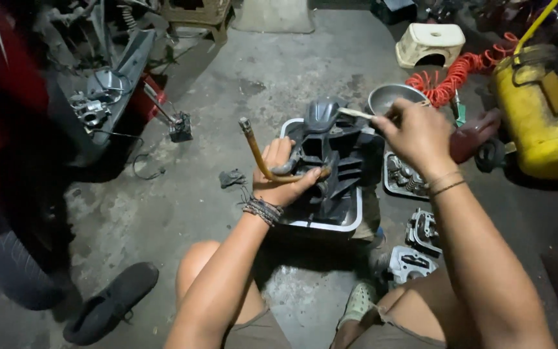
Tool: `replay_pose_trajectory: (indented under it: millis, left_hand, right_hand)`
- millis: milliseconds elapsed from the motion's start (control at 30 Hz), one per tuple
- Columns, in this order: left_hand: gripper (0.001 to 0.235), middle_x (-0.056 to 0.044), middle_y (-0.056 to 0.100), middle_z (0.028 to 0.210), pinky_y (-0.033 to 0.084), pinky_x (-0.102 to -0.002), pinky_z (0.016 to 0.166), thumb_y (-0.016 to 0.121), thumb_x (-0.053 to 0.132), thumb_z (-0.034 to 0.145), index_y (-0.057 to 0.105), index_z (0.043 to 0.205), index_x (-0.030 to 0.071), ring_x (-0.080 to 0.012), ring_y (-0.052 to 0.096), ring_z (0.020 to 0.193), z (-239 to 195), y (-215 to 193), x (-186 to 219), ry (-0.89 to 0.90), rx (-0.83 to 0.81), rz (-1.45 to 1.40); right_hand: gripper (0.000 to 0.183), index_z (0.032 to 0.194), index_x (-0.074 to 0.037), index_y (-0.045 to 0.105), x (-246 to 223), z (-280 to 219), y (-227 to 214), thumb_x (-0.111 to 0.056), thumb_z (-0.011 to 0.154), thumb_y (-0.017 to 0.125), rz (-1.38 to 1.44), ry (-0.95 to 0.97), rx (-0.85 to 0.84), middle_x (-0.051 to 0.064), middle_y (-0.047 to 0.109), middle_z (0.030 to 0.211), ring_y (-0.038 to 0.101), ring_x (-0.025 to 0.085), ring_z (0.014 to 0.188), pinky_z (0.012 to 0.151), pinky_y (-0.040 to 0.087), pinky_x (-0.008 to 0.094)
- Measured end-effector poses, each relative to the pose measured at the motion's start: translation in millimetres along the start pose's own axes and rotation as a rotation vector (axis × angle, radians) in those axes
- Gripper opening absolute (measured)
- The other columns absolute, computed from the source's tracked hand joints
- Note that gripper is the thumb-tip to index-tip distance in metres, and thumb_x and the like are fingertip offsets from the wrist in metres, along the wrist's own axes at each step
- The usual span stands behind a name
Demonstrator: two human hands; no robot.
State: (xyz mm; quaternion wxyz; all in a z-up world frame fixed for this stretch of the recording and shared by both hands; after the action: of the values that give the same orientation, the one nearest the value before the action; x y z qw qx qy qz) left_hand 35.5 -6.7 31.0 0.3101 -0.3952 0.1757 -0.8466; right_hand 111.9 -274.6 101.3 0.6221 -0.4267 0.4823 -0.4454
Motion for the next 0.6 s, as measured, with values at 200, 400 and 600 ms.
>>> replay_pose_trajectory:
  millis: [200, 400, 600]
  left_hand:
    - [0.068, -0.011, 0.057, 0.1, 0.054, -0.044, 0.089, 0.077, 0.06, 0.078, 0.056, 0.115, 0.007, -0.0364, 0.066, 0.095, 2, 1, 1, 0.0, 0.013, -0.027]
    - [0.068, -0.01, 0.058, 0.102, 0.053, -0.043, 0.09, 0.077, 0.063, 0.077, 0.056, 0.115, 0.01, -0.0344, 0.066, 0.095, 0, 7, -11, 0.006, -0.002, -0.014]
    - [0.066, -0.008, 0.057, 0.098, 0.052, -0.04, 0.091, 0.078, 0.06, 0.076, 0.055, 0.115, 0.012, -0.0318, 0.065, 0.094, -2, 8, -10, -0.033, 0.014, -0.009]
  right_hand:
    - [0.033, 0.108, -0.014, 0.076, 4, -22, 4, -0.044, 0.096, 0.07, 0.026, 0.053, -0.025, 0.017, 0.078, 0.096, 0.071, 0.046, 0.103, 0.087, 0.054, 0.059]
    - [0.028, 0.103, -0.008, 0.077, -30, -36, -6, -0.034, 0.096, 0.07, 0.322, 0.025, -0.013, 0.02, 0.077, 0.098, 0.069, 0.048, 0.103, 0.087, 0.052, 0.059]
    - [0.032, 0.096, -0.021, 0.077, 6, -47, -13, -0.052, 0.092, 0.07, 0.11, 0.237, 0.044, 0.012, 0.079, 0.092, 0.072, 0.042, 0.099, 0.087, 0.054, 0.054]
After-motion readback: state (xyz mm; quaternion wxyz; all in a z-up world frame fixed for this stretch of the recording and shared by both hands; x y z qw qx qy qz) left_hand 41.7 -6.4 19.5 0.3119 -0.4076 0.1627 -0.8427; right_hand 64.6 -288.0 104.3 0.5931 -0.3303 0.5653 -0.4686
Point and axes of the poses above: each hand's wrist, its own z-axis towards the middle knuckle, its own y-axis out of the palm, x = y × z, the point moved 5 cm from there along z, towards the middle knuckle
